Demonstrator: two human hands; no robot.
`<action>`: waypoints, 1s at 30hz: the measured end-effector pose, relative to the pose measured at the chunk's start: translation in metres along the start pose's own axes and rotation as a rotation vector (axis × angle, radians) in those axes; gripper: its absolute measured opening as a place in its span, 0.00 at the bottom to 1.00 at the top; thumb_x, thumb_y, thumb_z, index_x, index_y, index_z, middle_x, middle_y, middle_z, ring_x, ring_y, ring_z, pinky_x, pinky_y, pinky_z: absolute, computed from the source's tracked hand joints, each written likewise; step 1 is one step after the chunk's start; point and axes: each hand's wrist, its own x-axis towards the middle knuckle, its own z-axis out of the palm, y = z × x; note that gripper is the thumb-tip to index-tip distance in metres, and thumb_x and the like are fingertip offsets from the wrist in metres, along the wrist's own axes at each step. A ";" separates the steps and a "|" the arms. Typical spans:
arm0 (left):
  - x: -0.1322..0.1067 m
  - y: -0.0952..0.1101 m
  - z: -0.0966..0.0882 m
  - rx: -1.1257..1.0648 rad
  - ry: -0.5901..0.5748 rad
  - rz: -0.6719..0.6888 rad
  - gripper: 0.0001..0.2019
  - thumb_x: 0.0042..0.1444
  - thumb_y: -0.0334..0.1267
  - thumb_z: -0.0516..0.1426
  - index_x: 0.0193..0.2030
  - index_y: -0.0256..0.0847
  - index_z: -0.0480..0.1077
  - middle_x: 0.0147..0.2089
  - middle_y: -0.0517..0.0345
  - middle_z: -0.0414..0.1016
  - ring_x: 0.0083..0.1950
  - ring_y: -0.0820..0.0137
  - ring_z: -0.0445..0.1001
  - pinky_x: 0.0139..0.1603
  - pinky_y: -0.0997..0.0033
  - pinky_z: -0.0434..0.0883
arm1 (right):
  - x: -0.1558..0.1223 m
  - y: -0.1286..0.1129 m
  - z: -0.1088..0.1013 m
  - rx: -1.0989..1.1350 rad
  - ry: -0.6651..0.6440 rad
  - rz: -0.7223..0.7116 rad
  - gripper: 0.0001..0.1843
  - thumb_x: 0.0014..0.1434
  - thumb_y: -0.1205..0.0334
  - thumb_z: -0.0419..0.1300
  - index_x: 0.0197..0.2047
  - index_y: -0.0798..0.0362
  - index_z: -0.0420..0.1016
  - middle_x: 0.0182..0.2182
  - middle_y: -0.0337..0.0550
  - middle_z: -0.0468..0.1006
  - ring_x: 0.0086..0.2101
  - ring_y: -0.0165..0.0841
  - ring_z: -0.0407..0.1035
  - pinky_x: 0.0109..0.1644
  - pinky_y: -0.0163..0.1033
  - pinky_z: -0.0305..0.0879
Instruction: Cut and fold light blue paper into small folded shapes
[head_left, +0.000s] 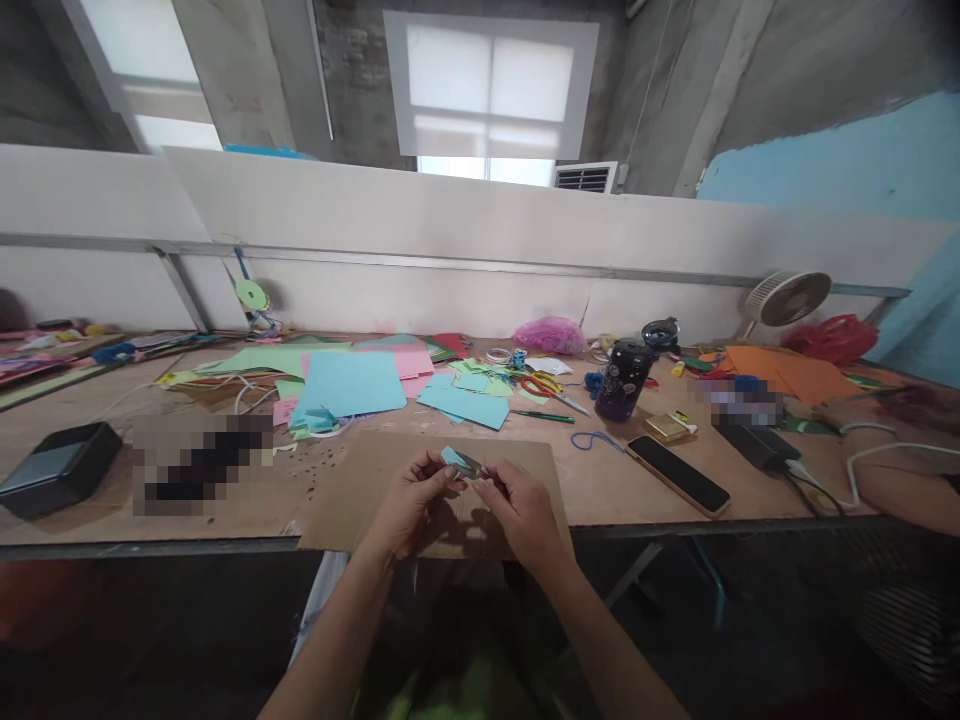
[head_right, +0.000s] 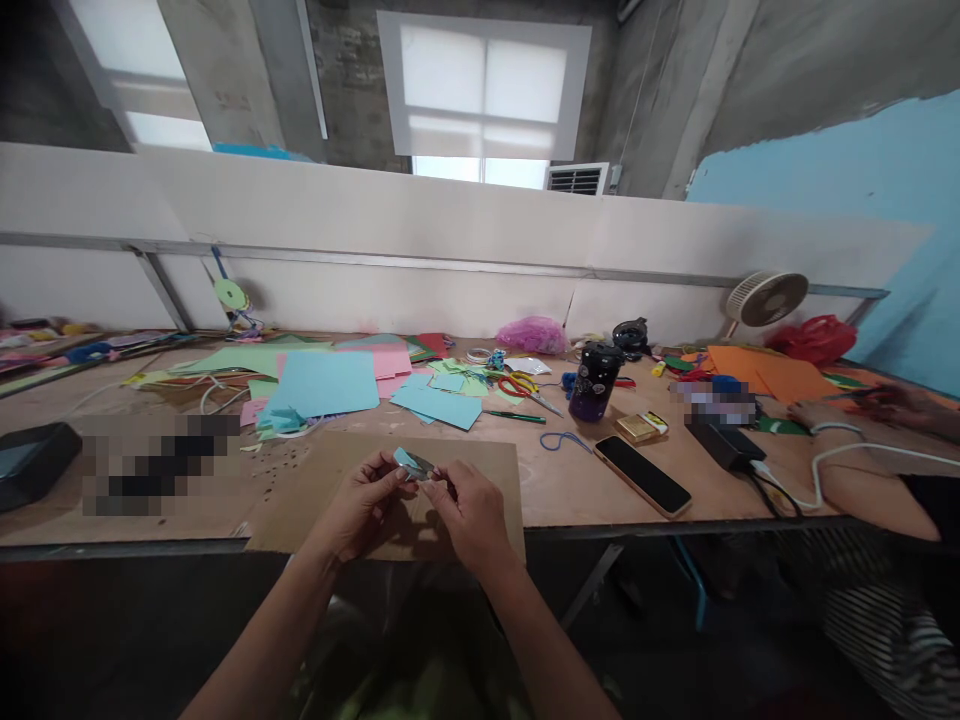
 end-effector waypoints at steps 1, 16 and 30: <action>0.000 0.000 0.000 0.000 -0.002 0.000 0.10 0.44 0.37 0.69 0.31 0.39 0.74 0.31 0.62 0.77 0.30 0.76 0.74 0.35 0.79 0.68 | 0.000 0.000 0.000 0.005 -0.003 -0.004 0.11 0.64 0.56 0.54 0.36 0.52 0.72 0.32 0.41 0.74 0.34 0.34 0.67 0.34 0.35 0.55; 0.001 -0.001 -0.001 0.000 -0.029 0.006 0.10 0.44 0.37 0.69 0.31 0.39 0.74 0.31 0.63 0.77 0.30 0.76 0.74 0.37 0.79 0.69 | 0.000 0.000 0.000 0.004 -0.004 -0.010 0.12 0.65 0.55 0.53 0.35 0.52 0.71 0.31 0.40 0.74 0.33 0.33 0.67 0.34 0.35 0.54; 0.002 -0.002 -0.002 0.004 -0.023 0.015 0.10 0.45 0.37 0.69 0.31 0.38 0.74 0.30 0.62 0.76 0.30 0.76 0.74 0.36 0.79 0.69 | -0.001 0.000 0.001 -0.008 0.017 -0.021 0.12 0.65 0.55 0.53 0.35 0.52 0.72 0.31 0.41 0.74 0.34 0.34 0.68 0.34 0.35 0.56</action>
